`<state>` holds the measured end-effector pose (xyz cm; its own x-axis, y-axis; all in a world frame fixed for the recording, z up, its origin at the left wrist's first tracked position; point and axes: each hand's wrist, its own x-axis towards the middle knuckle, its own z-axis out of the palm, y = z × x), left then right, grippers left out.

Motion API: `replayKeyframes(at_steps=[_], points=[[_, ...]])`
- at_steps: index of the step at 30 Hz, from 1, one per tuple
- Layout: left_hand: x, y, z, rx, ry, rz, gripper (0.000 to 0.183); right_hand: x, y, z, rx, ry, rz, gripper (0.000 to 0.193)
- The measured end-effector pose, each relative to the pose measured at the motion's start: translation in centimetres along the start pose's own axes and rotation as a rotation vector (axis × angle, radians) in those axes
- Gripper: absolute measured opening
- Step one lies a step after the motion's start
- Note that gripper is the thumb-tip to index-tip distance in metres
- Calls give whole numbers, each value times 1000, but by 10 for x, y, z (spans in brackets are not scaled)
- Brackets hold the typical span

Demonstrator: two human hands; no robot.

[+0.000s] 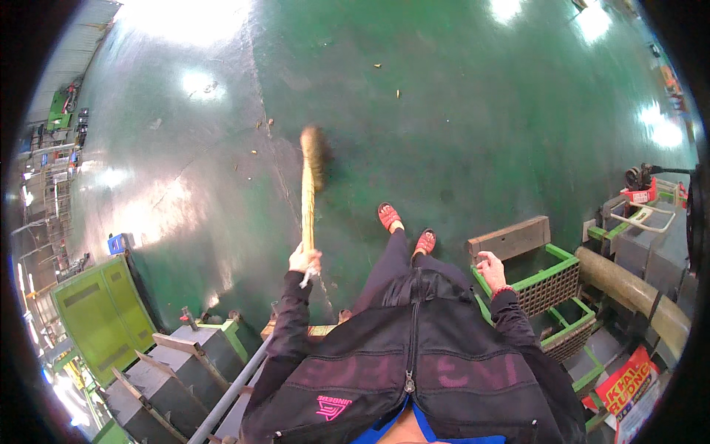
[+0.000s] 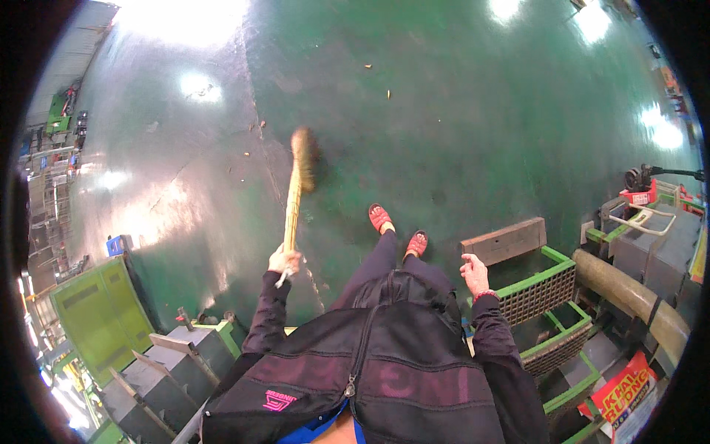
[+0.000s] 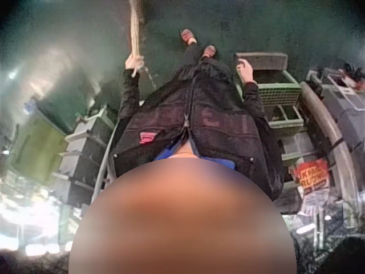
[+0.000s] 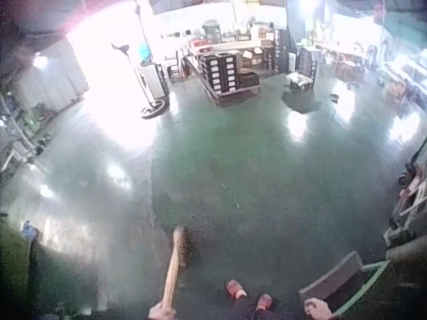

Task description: The person sweeps a green factory floor using a long-handled broom, moving around stacked crates, machinery, and a fan. The person gathers debris into piles while navigating the workspace.

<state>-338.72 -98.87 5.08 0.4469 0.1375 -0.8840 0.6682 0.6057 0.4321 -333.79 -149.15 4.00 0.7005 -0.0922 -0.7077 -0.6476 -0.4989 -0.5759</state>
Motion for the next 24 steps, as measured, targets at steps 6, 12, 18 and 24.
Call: replayKeyframes(at_steps=[6, 12, 18, 24], points=[[-3, 20, 99, 116, 62, 229, 39, -8, -138, 36, 656, -505, 164, 52], [-58, 3, 206, 93, -380, 153, 60, -19, -220, 100, 666, -873, 258, 45], [-40, 7, 269, 863, -811, 277, 69, 44, -177, 42, 1092, -97, 300, 17], [17, 26, 174, 850, -193, 493, 22, 170, -130, -104, 1255, -97, 263, 16]])
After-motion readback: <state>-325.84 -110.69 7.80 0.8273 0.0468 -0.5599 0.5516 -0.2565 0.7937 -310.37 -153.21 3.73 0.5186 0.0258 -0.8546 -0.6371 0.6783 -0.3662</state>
